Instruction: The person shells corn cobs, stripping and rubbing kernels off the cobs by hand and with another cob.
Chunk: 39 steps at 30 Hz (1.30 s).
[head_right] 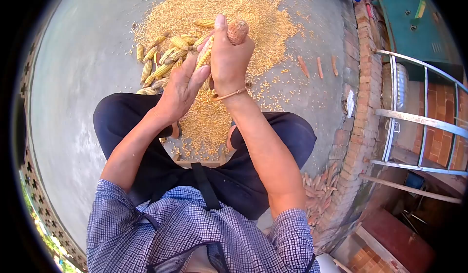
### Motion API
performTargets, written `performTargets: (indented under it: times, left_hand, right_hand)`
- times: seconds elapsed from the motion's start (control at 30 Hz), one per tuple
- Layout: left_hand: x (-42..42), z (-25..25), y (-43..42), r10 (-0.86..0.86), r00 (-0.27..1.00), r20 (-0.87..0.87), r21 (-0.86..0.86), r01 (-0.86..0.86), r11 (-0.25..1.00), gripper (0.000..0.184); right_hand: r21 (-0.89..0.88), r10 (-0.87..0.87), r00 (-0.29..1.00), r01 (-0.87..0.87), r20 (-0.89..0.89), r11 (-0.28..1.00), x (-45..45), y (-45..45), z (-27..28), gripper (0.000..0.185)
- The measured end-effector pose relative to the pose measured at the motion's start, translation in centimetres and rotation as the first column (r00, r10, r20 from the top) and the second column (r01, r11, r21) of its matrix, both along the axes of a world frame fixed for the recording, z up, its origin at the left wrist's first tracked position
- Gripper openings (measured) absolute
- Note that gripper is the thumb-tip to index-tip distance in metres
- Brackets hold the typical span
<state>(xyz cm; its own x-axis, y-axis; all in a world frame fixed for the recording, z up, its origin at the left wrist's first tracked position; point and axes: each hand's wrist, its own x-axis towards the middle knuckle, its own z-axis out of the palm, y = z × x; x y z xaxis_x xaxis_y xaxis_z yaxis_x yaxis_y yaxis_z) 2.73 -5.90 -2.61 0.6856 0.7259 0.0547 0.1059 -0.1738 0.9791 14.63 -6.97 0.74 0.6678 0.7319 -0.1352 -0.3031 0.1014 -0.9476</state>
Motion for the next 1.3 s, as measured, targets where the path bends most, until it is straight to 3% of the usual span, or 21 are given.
performTargets:
  times: [0.03,0.07,0.1,0.17,0.3,0.43,0.53,0.6,0.63,0.67,0.77,0.8,0.9,1.0,1.03,1.1,1.23,1.3]
  left_hand:
    - [-0.2,0.7,-0.2,-0.045,0.996,0.074,-0.147,0.055,0.988,0.035]
    - [-0.3,1.9,-0.6,-0.094,0.988,0.125,-0.574,0.149,0.805,0.041]
    - [-0.4,1.7,-0.5,-0.112,0.972,0.205,-0.634,0.219,0.742,0.043]
    - [-0.6,1.3,0.0,-0.122,0.923,0.365,-0.715,0.362,0.598,0.049]
    - [-1.0,2.4,0.7,-0.059,0.901,0.429,-0.766,0.398,0.504,0.055]
    - [-1.1,2.1,0.7,-0.060,0.920,0.387,-0.779,0.361,0.513,0.056]
    - [-0.8,2.2,0.7,-0.040,0.959,0.280,-0.744,0.243,0.622,0.053]
    - [-0.5,1.6,0.6,-0.051,0.992,0.117,-0.574,0.109,0.812,0.048]
    - [-0.4,1.2,0.6,-0.040,0.999,0.034,-0.464,0.051,0.884,0.046]
    - [-0.4,0.4,0.6,-0.041,0.998,0.041,-0.154,0.047,0.987,0.039]
    - [-0.8,0.1,0.1,-0.027,0.983,-0.180,0.242,0.071,0.968,0.037]
    - [-0.9,0.5,-0.1,-0.043,0.980,-0.196,0.137,0.071,0.988,0.035]
    - [-1.0,0.1,0.2,-0.075,0.988,-0.132,0.168,0.097,0.981,0.035]
    - [-0.8,0.1,0.1,-0.126,0.992,-0.003,-0.038,0.125,0.991,0.039]
    - [-0.9,0.4,-0.1,-0.156,0.986,0.062,-0.253,0.167,0.953,0.041]
    - [-1.2,1.4,-0.3,-0.174,0.964,0.203,-0.620,0.264,0.739,0.046]
    - [-1.0,1.5,0.0,-0.118,0.940,0.320,-0.745,0.326,0.582,0.051]
    - [-0.8,1.5,0.1,-0.074,0.962,0.265,-0.736,0.251,0.629,0.047]
  right_hand:
    - [0.012,-0.077,0.995,0.077,0.059,0.997,0.3,0.1,-0.2,0.036]
    - [0.029,-0.154,0.981,0.152,0.117,0.988,0.6,0.4,-0.6,0.036]
    - [0.049,-0.230,0.957,0.224,0.174,0.973,0.7,0.6,-0.4,0.036]
    - [0.001,-0.135,0.986,0.136,0.101,0.991,1.1,0.1,0.8,0.038]
    - [0.071,0.070,0.997,-0.068,-0.017,0.995,2.1,-0.6,1.5,0.041]
    - [0.073,0.215,0.974,-0.210,-0.069,0.975,2.8,-1.2,1.4,0.039]
    - [0.092,0.223,0.975,-0.222,0.001,0.971,2.6,-1.1,1.3,0.038]
    - [0.103,0.264,0.963,-0.268,0.052,0.958,2.7,-1.1,1.2,0.040]
    - [0.107,0.284,0.956,-0.291,0.076,0.951,2.6,-1.1,1.1,0.041]
    - [0.097,0.241,0.970,-0.242,0.029,0.965,2.1,-1.0,1.3,0.034]
    - [0.074,0.165,0.986,-0.167,0.036,0.983,2.0,-1.0,0.8,0.029]
    - [0.085,0.103,0.994,-0.106,0.034,0.991,1.7,-0.7,0.7,0.027]
    - [0.086,0.076,0.997,-0.073,-0.032,0.994,1.8,-0.6,0.6,0.028]
    - [0.086,0.085,0.996,-0.084,-0.007,0.993,1.9,-0.6,0.9,0.027]
    - [0.070,0.073,0.996,-0.076,0.046,0.995,1.9,-0.6,0.9,0.027]
    - [0.046,0.048,0.987,-0.055,0.153,0.997,2.0,-0.5,0.9,0.026]
    - [0.010,0.198,0.978,-0.198,-0.064,0.980,3.1,-0.7,1.1,0.028]
    - [0.068,0.303,0.944,-0.296,-0.133,0.953,3.0,-1.0,1.2,0.029]
